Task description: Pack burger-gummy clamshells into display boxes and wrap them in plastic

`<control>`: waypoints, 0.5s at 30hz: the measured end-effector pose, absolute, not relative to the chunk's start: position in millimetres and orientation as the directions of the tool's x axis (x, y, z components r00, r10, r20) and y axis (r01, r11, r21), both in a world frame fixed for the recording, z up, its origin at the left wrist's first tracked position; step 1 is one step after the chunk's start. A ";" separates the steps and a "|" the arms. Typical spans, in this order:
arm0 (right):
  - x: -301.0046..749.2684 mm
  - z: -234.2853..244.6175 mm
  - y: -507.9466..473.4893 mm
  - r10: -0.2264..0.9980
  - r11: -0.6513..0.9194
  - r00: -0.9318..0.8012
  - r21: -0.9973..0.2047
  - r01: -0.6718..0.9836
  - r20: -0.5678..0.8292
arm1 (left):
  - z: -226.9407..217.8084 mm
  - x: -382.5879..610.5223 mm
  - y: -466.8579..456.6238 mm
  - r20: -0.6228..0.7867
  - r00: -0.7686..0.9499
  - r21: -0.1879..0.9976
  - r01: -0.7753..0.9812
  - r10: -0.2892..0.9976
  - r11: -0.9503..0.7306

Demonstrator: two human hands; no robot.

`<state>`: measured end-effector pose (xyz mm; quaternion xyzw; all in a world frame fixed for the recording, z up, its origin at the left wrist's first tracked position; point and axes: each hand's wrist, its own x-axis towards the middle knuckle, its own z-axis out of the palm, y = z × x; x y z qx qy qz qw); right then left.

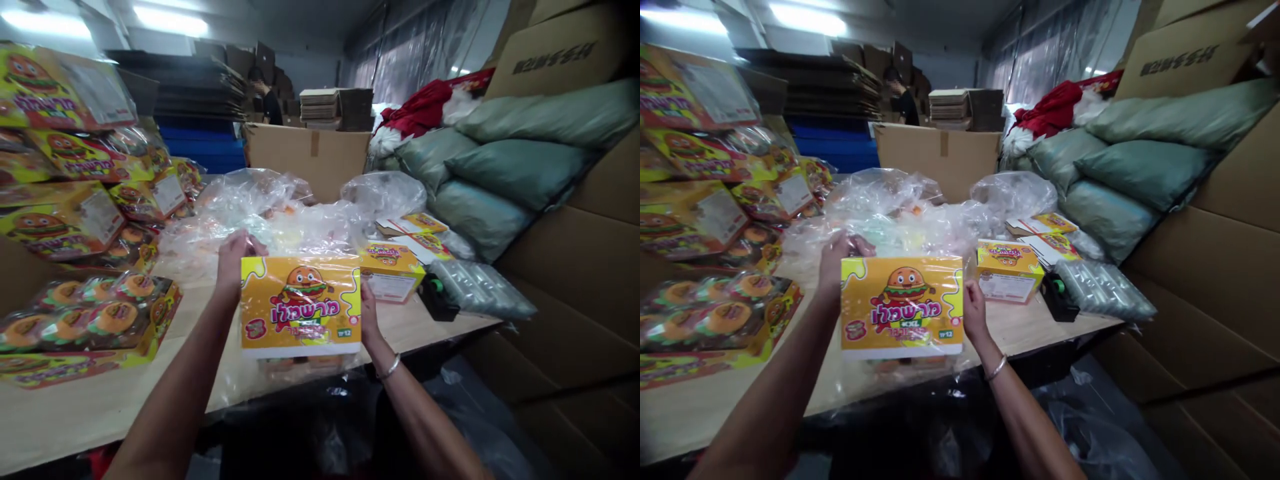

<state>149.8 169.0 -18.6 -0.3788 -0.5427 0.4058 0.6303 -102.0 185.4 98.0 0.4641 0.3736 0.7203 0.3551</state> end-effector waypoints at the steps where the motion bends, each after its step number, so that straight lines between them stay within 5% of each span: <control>1: 153.1 -7.9 169.8 0.894 0.445 0.084 -0.893 -0.068 0.440 | 110.7 -106.5 192.5 0.436 -0.275 0.852 -0.181 0.857 -0.492; 6: 160.9 5.9 128.5 0.701 0.711 -0.244 -0.685 0.161 0.670 | 128.9 -130.0 208.7 0.415 -0.093 0.900 -0.106 0.905 -0.423; 10: 165.1 -2.5 90.6 0.525 0.824 -0.511 -0.556 0.106 0.681 | 101.4 -145.6 204.3 0.305 -0.018 0.952 0.019 0.952 -0.305; 13: 165.6 0.8 107.9 0.680 0.723 -0.193 -0.691 0.016 0.708 | 85.6 -154.2 198.7 0.263 -0.005 0.963 0.064 0.965 -0.262; 15: 156.5 1.8 139.2 0.875 0.483 0.082 -0.870 -0.101 0.476 | 80.7 -156.1 195.6 0.288 -0.022 0.948 0.147 0.957 -0.281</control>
